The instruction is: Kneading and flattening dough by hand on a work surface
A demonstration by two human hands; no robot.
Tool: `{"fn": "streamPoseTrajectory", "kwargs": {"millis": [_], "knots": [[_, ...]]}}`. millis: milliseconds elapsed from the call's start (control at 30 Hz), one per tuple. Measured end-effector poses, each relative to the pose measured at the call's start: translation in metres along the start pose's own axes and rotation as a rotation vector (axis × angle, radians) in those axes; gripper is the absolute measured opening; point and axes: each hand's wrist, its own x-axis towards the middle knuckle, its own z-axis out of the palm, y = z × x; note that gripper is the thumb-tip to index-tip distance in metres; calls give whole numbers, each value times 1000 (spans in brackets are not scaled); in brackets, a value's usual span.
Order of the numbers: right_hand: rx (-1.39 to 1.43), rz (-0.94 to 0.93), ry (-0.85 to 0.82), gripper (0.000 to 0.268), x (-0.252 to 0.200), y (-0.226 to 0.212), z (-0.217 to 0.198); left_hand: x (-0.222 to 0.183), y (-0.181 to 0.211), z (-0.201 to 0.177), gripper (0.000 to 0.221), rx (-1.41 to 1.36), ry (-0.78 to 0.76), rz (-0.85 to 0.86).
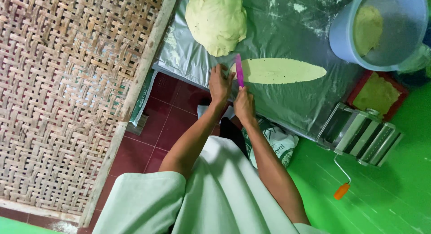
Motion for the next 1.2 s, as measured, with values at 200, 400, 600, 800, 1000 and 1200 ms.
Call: {"fn": "streamPoseTrajectory", "kwargs": {"millis": [200,400,600,800,1000,1200], "knots": [[-56,90,-82,32,-15,-13,-15,2,-18,10,32,-30,71,91],[-11,165,-87,35,-19,-3,-7,-1,-10,0,29,-47,79,97],[37,174,-52,35,6,-15,0,2,-14,3,26,-79,82,95],[51,213,-62,34,23,-16,4,6,-22,8,27,-73,83,100],[56,218,-50,32,28,-27,-2,7,-24,9,26,-65,52,67],[-63,212,-62,32,28,-24,3,5,-30,11,24,-55,36,-1]]}}
